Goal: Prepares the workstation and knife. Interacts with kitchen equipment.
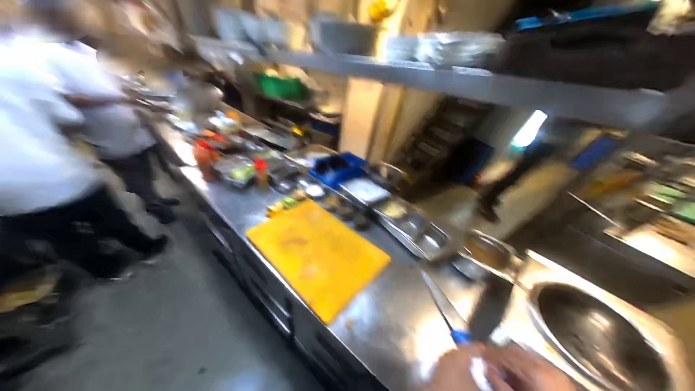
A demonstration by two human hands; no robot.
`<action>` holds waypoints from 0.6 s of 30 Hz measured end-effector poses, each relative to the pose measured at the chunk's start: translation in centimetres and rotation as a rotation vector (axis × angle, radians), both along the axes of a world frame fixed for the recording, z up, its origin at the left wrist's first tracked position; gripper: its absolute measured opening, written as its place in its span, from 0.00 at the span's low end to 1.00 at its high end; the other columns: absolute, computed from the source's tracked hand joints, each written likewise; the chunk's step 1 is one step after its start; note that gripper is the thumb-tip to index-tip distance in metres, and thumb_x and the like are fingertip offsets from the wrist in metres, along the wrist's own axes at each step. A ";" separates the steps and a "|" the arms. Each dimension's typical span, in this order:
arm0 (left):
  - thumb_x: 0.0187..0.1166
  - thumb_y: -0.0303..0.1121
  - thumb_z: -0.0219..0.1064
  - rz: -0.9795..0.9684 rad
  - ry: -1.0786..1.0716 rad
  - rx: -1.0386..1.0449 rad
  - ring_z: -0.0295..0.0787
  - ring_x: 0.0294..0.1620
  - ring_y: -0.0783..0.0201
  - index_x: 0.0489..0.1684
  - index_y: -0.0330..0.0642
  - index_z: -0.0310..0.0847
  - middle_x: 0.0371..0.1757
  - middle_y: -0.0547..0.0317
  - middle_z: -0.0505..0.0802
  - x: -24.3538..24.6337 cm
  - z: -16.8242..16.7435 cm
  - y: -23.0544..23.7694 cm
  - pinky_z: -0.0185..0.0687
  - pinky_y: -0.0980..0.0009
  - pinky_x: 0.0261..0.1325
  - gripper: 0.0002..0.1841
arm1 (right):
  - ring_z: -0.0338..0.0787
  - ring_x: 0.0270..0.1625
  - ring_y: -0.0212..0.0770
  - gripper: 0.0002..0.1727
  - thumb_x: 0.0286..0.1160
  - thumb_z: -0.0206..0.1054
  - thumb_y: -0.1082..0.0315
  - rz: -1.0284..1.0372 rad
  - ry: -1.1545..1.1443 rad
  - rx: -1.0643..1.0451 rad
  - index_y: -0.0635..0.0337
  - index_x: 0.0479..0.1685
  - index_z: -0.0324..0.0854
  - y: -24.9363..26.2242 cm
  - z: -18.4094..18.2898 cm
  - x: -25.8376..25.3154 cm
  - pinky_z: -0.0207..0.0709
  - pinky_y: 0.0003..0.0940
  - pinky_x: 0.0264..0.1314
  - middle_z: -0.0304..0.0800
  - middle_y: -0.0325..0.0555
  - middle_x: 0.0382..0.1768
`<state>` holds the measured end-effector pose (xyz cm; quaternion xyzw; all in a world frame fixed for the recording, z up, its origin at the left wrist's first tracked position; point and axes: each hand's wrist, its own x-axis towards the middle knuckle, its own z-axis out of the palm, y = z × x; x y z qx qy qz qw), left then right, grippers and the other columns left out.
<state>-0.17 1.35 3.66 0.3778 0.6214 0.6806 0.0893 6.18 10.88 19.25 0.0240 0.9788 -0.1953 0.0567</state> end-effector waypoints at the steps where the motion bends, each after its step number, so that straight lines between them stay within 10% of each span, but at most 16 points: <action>1: 0.62 0.27 0.82 -0.123 -0.015 -0.023 0.93 0.56 0.56 0.61 0.24 0.83 0.53 0.39 0.94 -1.0 0.7 -0.6 0.86 0.59 0.67 0.27 | 0.92 0.56 0.58 0.17 0.84 0.63 0.65 0.115 0.082 0.044 0.66 0.61 0.88 0.9 -0.9 0.4 0.84 0.51 0.62 0.90 0.63 0.57; 5: 0.63 0.36 0.84 -0.373 -0.029 -0.232 0.92 0.56 0.65 0.61 0.39 0.87 0.53 0.53 0.95 -3.6 1.3 -0.4 0.86 0.60 0.67 0.26 | 0.86 0.72 0.47 0.19 0.82 0.63 0.71 0.604 0.097 0.282 0.48 0.70 0.82 6.3 -1.6 0.8 0.83 0.44 0.71 0.80 0.42 0.78; 14: 0.40 0.50 0.95 -0.390 0.087 -0.209 0.89 0.63 0.67 0.88 0.53 0.62 0.66 0.59 0.90 -3.8 -1.0 -0.3 0.86 0.58 0.69 0.62 | 0.93 0.47 0.41 0.08 0.77 0.64 0.78 0.833 0.276 0.318 0.57 0.40 0.88 7.7 -1.9 -1.3 0.89 0.36 0.48 0.91 0.44 0.45; 18: 0.51 0.47 0.91 -0.183 0.118 -0.261 0.89 0.65 0.57 0.83 0.49 0.69 0.65 0.53 0.91 -2.5 -2.6 -0.4 0.82 0.49 0.71 0.51 | 0.90 0.51 0.41 0.08 0.75 0.65 0.71 0.736 0.299 0.405 0.51 0.36 0.90 7.2 -1.9 -1.2 0.86 0.37 0.53 0.93 0.38 0.43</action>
